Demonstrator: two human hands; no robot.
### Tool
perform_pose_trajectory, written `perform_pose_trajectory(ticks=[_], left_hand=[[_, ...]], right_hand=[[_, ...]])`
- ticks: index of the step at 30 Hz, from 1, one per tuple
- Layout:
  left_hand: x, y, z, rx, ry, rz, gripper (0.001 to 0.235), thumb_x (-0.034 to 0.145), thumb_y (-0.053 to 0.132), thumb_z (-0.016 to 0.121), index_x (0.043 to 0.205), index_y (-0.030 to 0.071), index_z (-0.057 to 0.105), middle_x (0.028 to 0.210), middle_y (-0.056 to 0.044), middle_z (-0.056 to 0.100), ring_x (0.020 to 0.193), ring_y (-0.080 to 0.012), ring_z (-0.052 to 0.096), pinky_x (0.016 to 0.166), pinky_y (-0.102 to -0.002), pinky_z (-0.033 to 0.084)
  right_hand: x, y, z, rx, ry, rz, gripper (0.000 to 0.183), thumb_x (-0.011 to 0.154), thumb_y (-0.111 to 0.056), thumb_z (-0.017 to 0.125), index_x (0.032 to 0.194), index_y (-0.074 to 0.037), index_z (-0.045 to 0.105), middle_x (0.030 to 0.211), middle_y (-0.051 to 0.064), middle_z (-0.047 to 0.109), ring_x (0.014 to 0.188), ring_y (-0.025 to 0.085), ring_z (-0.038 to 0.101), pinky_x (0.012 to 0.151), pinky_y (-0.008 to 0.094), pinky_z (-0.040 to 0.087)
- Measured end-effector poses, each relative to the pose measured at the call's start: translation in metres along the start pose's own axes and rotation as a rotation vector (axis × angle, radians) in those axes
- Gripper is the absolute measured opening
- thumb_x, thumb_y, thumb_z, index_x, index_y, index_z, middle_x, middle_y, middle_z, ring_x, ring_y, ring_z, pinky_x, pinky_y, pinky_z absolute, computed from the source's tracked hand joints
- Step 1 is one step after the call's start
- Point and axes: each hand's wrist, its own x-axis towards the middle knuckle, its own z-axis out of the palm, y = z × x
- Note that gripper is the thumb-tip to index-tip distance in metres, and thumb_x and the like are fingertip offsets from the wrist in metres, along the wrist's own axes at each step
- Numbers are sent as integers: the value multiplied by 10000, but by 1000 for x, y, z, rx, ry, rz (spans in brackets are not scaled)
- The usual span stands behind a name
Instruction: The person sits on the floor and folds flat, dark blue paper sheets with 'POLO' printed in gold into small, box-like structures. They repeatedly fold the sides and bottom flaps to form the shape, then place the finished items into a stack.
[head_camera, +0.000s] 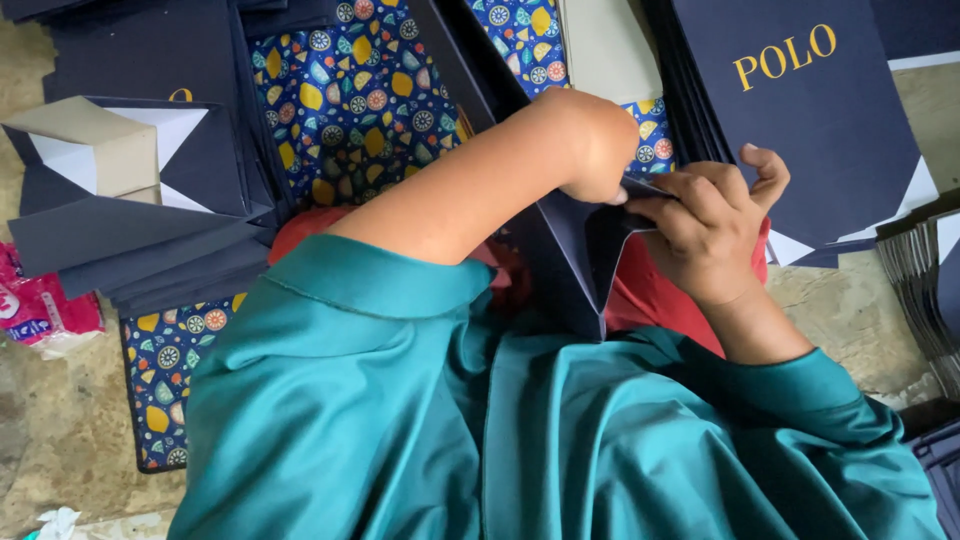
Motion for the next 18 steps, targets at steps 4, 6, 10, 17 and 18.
perform_pose_trajectory(ticks=[4, 6, 10, 17, 18], left_hand=[[-1, 1, 5, -1, 62, 34, 395, 1095, 493, 427, 1165, 191, 673, 1140, -29, 659, 980, -311, 639, 826, -472, 500], [-3, 2, 8, 16, 110, 50, 389, 1097, 477, 426, 1179, 190, 675, 1184, -46, 666, 1016, -330, 653, 833, -493, 508], [-8, 0, 9, -20, 133, 51, 396, 1102, 479, 433, 1188, 175, 670, 1161, -59, 665, 974, -330, 655, 750, -482, 533], [-11, 3, 7, -11, 118, 81, 336, 1094, 437, 415, 1115, 215, 666, 1104, -18, 676, 969, -308, 631, 880, -521, 468], [-11, 3, 6, -12, 119, 79, 336, 1094, 437, 415, 1115, 215, 666, 1104, -18, 676, 969, -308, 631, 880, -521, 468]], right_hand=[[-3, 4, -2, 68, 4, -18, 191, 1092, -206, 633, 945, -114, 715, 1008, 74, 723, 878, 292, 660, 999, 521, 357], [-4, 6, -4, 76, -19, -24, 175, 1086, -190, 636, 944, -108, 698, 1013, 90, 697, 881, 303, 642, 959, 521, 387], [-1, 8, -2, 68, 30, -84, 190, 1016, 56, 643, 926, -107, 680, 1007, 101, 687, 832, 313, 633, 852, 493, 400], [-12, 5, 8, 41, 128, -97, 145, 985, -17, 626, 894, -131, 617, 1013, 114, 686, 748, 335, 595, 767, 498, 353], [-10, 6, 9, 43, 128, -98, 145, 985, -17, 626, 894, -131, 617, 1013, 114, 686, 748, 335, 595, 767, 498, 353]])
